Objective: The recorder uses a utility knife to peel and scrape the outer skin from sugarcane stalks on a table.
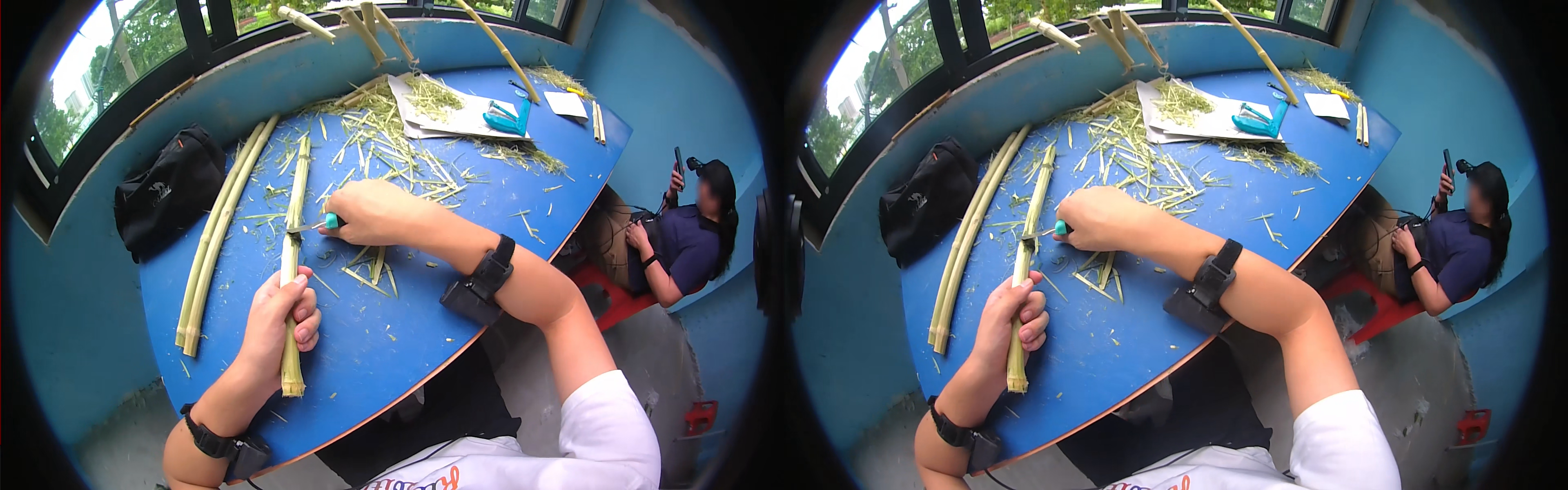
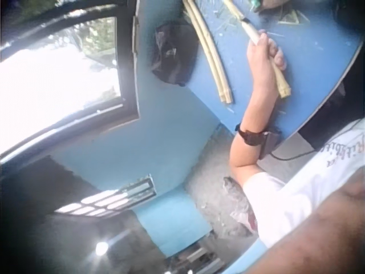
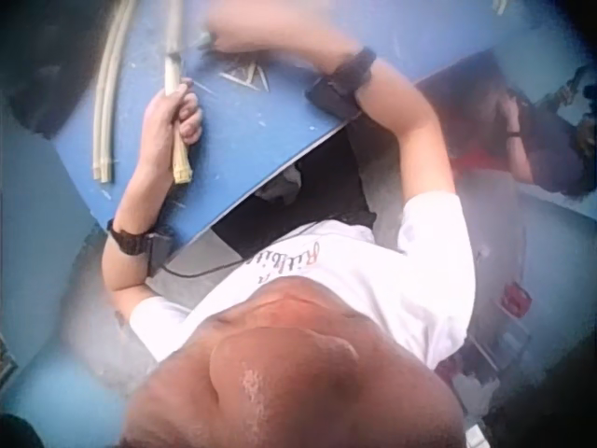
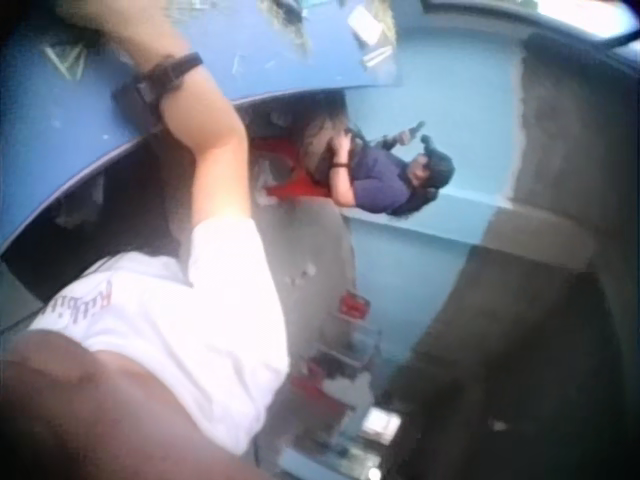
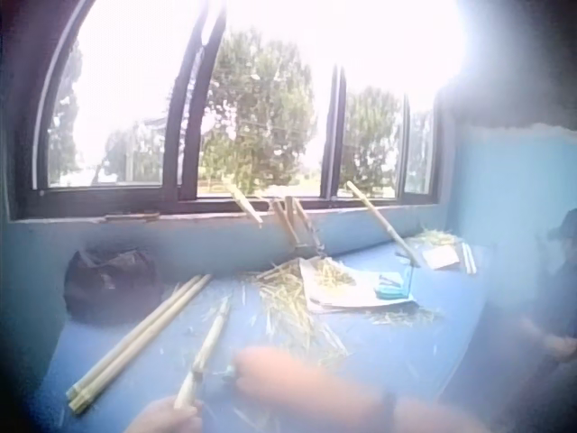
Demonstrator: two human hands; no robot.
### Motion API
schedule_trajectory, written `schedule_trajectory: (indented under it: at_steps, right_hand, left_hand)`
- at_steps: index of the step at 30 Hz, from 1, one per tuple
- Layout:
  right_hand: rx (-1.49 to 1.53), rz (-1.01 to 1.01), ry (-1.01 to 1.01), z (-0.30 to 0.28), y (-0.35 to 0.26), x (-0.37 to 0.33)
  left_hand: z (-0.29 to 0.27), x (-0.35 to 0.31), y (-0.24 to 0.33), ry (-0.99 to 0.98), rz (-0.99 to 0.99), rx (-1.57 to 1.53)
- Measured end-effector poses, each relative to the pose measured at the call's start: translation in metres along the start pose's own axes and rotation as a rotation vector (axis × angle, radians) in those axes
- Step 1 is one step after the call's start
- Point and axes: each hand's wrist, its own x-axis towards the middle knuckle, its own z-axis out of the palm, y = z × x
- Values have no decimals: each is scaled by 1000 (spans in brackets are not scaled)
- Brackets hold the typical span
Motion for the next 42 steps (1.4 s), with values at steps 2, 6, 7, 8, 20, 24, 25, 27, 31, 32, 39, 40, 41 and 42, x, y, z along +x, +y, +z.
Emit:
schedule_trajectory:
  at_steps: [2,6,7,8,20,24,25,27,31,32,39,40,41,42]
  right_hand:
    - [-77,10,49,3,0,6]
    - [-130,-9,-3,0,-5,26]
    - [-126,-11,26,3,-3,29]
    - [-122,-14,56,5,0,32]
    - [-210,132,187,1,48,57]
    - [-154,58,92,1,29,47]
    - [-125,47,103,4,24,44]
    - [-104,38,105,10,22,46]
    - [-87,4,89,11,20,46]
    - [-77,-5,98,12,20,46]
    - [-23,43,59,-8,2,42]
    - [-1,35,36,-13,-3,39]
    - [0,33,33,-12,-5,39]
    - [12,18,13,-9,-4,39]
  left_hand:
    - [-1,2,0,3,14,-10]
    - [-6,6,-2,67,14,-71]
    - [-4,7,-2,103,8,-91]
    - [-3,7,-2,107,5,-87]
    - [-5,-4,-6,-63,-67,-27]
    - [-21,6,-2,-50,-2,-18]
    - [-23,6,-4,-54,7,-26]
    - [-21,4,-5,-52,15,-29]
    - [-26,5,-4,-54,32,-24]
    - [-24,5,-4,-59,31,-24]
    - [-23,12,-2,-37,48,-89]
    - [-23,12,-1,-30,51,-132]
    - [-23,12,0,-27,50,-135]
    - [-22,12,-1,-24,55,-165]
